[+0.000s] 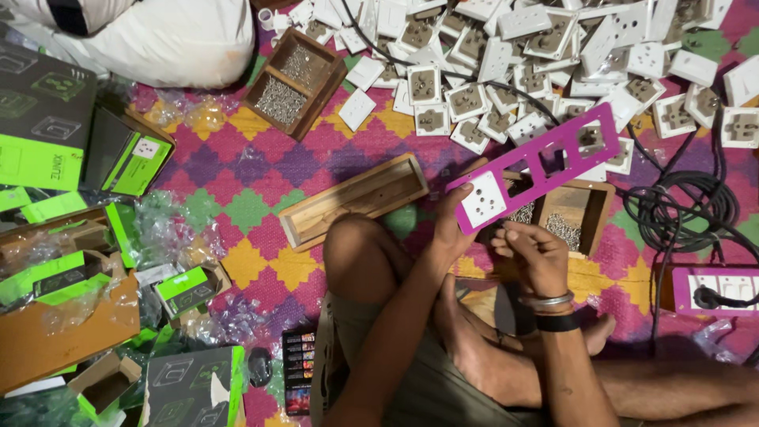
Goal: The person assembles electrical outlet strips by inserting white outlet modules into green and pink plastic frames. They secure the modules with screws using a screwdriver, working on multiple units sequentially on a patterned mat.
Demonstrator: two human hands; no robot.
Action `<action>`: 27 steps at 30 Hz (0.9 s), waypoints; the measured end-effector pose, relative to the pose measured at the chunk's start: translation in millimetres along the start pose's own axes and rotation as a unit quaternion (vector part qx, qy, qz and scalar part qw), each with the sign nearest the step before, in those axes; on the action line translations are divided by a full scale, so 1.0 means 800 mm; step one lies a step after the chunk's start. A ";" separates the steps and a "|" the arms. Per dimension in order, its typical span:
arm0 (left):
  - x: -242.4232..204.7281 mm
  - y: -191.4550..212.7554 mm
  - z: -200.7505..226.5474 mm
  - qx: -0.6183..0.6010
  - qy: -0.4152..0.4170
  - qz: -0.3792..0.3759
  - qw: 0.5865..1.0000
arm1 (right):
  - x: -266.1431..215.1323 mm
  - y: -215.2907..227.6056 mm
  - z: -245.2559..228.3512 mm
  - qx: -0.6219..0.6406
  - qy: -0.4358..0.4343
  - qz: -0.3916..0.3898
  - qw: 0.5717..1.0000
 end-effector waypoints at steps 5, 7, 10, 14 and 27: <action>-0.006 0.003 -0.012 0.037 0.046 0.004 0.998 | -0.009 -0.042 0.003 -0.068 0.014 -0.015 0.997; -0.007 0.004 -0.011 0.047 0.035 0.003 0.998 | -0.009 -0.049 0.003 -0.063 0.010 -0.008 0.998; -0.013 0.000 -0.015 0.057 0.056 -0.015 0.997 | -0.011 -0.054 -0.001 -0.075 0.020 0.012 0.997; -0.021 -0.013 -0.011 0.093 0.080 -0.037 0.992 | -0.015 -0.053 -0.002 -0.079 0.044 0.060 0.994; -0.012 -0.007 -0.009 -0.123 0.004 -0.054 0.991 | 0.006 -0.002 -0.031 -0.041 0.089 0.120 0.988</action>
Point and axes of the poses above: each hand's wrist, its own x-axis towards the middle knuckle, its own y-axis out of the back of the hand, z = x × y, the point moved 9 cm from there along x, towards the middle knuckle, and after that the axes turned 7 degrees about -y, right-handed, at the moved point
